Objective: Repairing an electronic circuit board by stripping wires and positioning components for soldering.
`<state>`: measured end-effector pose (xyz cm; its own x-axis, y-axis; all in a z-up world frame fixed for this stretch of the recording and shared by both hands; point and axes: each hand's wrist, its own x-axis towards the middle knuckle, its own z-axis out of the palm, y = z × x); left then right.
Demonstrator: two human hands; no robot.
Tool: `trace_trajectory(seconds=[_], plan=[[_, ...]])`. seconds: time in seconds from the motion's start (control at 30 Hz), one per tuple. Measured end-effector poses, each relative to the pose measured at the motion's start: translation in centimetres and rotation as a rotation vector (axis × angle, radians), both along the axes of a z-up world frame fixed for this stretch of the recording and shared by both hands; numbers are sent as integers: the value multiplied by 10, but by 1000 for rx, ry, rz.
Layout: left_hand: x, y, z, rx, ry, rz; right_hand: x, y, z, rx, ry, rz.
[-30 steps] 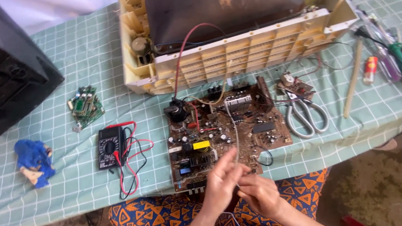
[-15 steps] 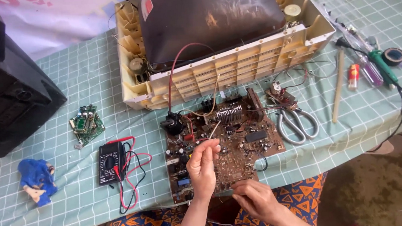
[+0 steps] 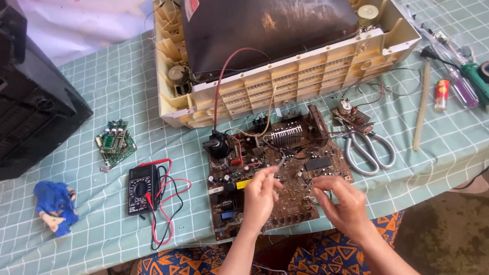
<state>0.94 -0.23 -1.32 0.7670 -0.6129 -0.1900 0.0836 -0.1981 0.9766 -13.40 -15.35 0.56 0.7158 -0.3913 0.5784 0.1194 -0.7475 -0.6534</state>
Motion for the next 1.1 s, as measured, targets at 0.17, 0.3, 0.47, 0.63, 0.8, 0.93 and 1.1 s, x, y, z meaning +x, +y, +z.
trace_trajectory(seconds=[0.17,0.3,0.47,0.63,0.8,0.93,1.1], plan=[[-16,11,18,-380,29,187,-5,4,-16,-7,16,39],[-39,11,-10,-585,64,169,-10,5,-9,41,71,28],[-65,17,-32,-257,218,-47,-3,-2,-18,55,142,86],[-64,23,-22,-110,211,-188,22,-12,-3,-47,89,111],[-54,32,-13,-90,32,-72,66,-38,12,-468,60,-115],[-53,30,-10,-143,50,-65,71,-44,5,-499,173,-131],[-43,30,-27,-413,343,71,60,-45,-7,-182,28,-131]])
